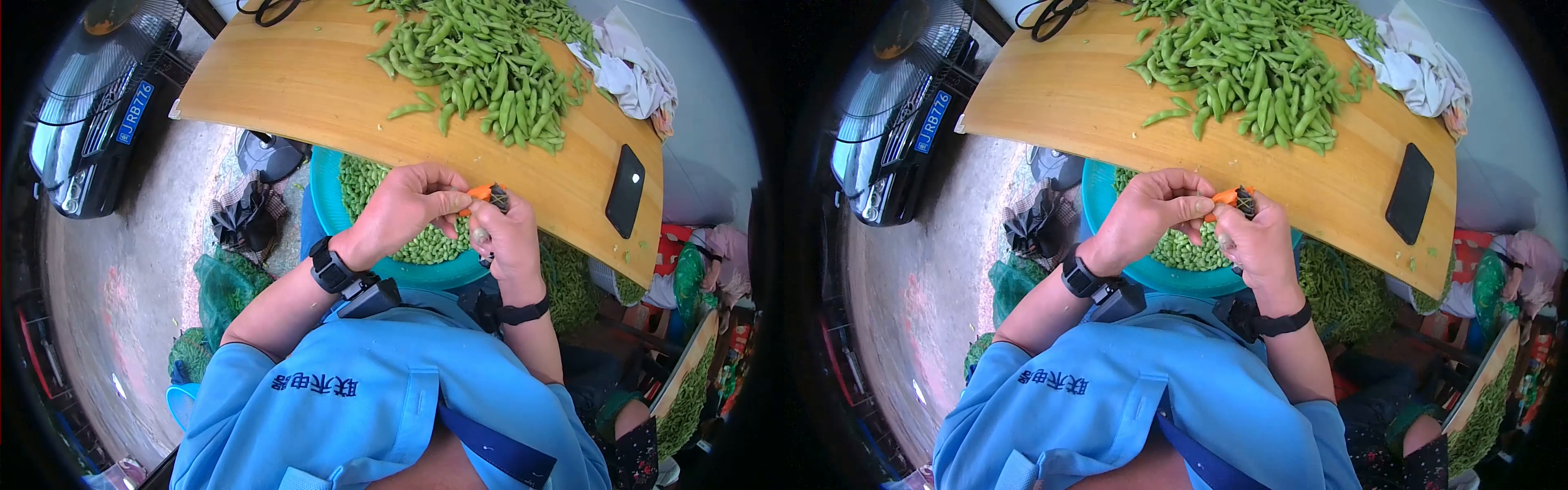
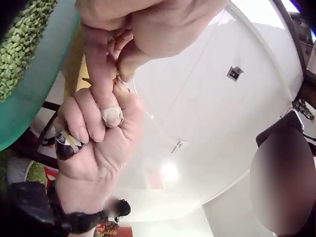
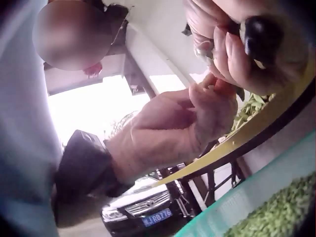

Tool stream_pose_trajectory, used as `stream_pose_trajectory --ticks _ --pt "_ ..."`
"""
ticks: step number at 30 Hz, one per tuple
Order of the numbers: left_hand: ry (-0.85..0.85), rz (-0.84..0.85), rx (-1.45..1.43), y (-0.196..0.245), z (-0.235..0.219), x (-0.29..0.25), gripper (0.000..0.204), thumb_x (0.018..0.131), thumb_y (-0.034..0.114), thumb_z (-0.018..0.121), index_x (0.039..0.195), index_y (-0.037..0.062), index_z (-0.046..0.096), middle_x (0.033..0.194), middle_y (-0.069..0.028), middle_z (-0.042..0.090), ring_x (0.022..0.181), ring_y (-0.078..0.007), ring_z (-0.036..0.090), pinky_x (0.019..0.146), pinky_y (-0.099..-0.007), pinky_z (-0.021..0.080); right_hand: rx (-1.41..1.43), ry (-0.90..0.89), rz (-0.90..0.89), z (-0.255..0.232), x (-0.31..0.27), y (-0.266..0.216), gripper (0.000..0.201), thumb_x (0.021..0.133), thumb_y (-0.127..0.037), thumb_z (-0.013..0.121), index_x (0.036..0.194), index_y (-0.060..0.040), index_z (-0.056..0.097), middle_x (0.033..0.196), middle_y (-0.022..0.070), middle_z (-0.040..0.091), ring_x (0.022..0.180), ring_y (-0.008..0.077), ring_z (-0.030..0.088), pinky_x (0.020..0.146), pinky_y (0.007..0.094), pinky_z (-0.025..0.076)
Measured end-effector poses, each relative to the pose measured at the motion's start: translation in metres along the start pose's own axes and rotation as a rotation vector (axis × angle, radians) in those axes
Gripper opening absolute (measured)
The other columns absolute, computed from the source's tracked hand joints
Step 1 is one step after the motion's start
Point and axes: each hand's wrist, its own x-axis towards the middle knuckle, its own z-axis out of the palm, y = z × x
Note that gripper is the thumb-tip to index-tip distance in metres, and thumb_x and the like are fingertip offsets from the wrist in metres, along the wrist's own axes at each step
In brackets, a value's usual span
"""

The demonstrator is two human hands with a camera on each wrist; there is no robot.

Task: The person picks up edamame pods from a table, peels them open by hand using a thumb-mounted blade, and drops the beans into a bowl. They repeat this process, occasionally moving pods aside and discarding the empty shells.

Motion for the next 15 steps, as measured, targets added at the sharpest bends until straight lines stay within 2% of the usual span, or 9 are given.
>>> stream_pose_trajectory --ticks 2,5,7,9,11,15 --pt "-0.016 0.003 -0.015 -0.001 0.0 -0.001 0.015 0.088 0.009 0.058 0.098 -0.0026 0.059 0.083 -0.006 0.061 0.068 -0.0111 0.06 0.06 -0.0241 0.052 0.125 -0.03 0.074 -0.005 0.003 0.003 0.006 0.083 -0.007 0.056 0.083 -0.0014 0.055 0.054 -0.0001 0.046 0.039 0.0047 0.036 0.035 0.0212 0.028" --pt "0.002 -0.007 -0.17 -0.007 -0.003 -0.002 0.013 0.089 0.007 0.056 0.098 -0.0021 0.059 0.083 -0.0063 0.062 0.067 -0.0113 0.059 0.061 -0.0243 0.052 0.235 -0.066 0.075 -0.006 0.005 0.006 0.005 0.083 -0.006 0.054 0.084 -0.0012 0.055 0.053 0.0009 0.047 0.039 0.0052 0.036 0.036 0.0205 0.028" --pt "0.079 -0.023 -0.344 -0.011 -0.004 -0.001 0.014 0.089 0.005 0.055 0.1 -0.0013 0.06 0.084 -0.0054 0.062 0.066 -0.0107 0.059 0.062 -0.0238 0.051 0.259 -0.082 0.06 -0.005 0.008 0.009 0.006 0.084 -0.007 0.054 0.085 -0.0014 0.055 0.054 0.0007 0.047 0.04 0.0049 0.036 0.036 0.0202 0.028" --pt "0.122 0.024 -0.367 -0.016 -0.005 0.002 0.014 0.089 0.005 0.056 0.101 -0.0006 0.06 0.084 -0.0048 0.062 0.067 -0.0103 0.058 0.061 -0.0234 0.05 0.282 -0.095 0.046 -0.001 0.008 0.009 0.006 0.085 -0.008 0.054 0.086 -0.0017 0.055 0.056 0.0005 0.048 0.041 0.0046 0.037 0.037 0.0199 0.028" --pt "0.163 0.069 -0.389 -0.016 -0.006 0.003 0.015 0.088 0.006 0.057 0.101 0.0001 0.061 0.084 -0.0042 0.062 0.067 -0.01 0.057 0.061 -0.0231 0.049 0.09 -0.009 -0.121 0.011 0.005 0.01 0.009 0.087 -0.011 0.056 0.088 -0.0022 0.056 0.06 -0.0005 0.049 0.044 0.0039 0.038 0.039 0.0198 0.028" --pt "0.146 0.141 -0.302 -0.015 -0.005 0.003 0.015 0.087 0.005 0.059 0.1 0.0009 0.062 0.081 -0.0032 0.062 0.068 -0.0091 0.057 0.06 -0.0225 0.048 0.062 -0.013 -0.187 0.014 0.003 0.014 0.011 0.089 -0.013 0.056 0.09 -0.0024 0.056 0.064 -0.002 0.049 0.048 0.0031 0.039 0.041 0.0186 0.028"
